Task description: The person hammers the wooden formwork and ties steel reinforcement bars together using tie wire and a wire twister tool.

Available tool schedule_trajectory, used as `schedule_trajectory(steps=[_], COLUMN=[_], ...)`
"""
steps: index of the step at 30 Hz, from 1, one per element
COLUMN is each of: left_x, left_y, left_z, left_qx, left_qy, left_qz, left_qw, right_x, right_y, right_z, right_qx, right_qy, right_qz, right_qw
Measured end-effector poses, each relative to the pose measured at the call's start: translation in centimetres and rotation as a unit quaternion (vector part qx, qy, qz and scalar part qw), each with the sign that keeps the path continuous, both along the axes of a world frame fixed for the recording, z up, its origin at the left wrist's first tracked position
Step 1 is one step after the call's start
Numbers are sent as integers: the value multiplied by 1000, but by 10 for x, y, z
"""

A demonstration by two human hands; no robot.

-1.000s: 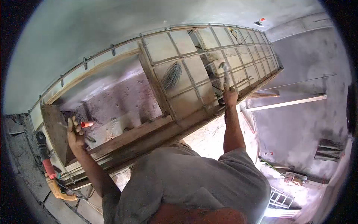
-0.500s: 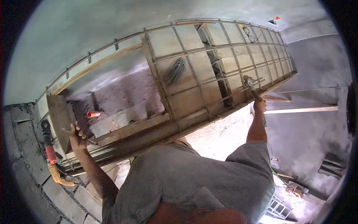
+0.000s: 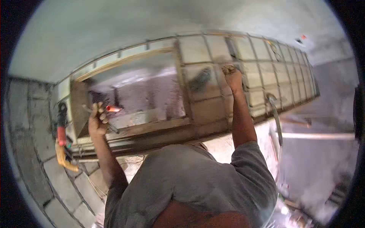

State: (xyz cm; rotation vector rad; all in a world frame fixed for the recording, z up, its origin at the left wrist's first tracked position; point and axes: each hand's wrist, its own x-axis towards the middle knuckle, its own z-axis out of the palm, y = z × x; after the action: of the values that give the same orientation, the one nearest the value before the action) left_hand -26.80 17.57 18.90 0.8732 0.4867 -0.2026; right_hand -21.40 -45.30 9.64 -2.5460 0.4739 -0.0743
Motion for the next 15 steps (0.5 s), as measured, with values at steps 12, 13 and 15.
schedule_trajectory(steps=[12, 13, 15], left_x=[-135, -144, -155], left_y=[76, 79, 77], left_z=[-27, -34, -31], left_qx=[-26, -27, -37], left_qy=[10, 6, 24], left_qz=[245, 246, 259], left_qw=[969, 969, 965], right_x=[81, 84, 91], right_y=[48, 39, 24], right_z=[-69, -76, -101], right_qx=[-144, -143, -141], right_qy=[-66, -60, -54], right_qz=[167, 193, 219], right_qw=[973, 969, 964])
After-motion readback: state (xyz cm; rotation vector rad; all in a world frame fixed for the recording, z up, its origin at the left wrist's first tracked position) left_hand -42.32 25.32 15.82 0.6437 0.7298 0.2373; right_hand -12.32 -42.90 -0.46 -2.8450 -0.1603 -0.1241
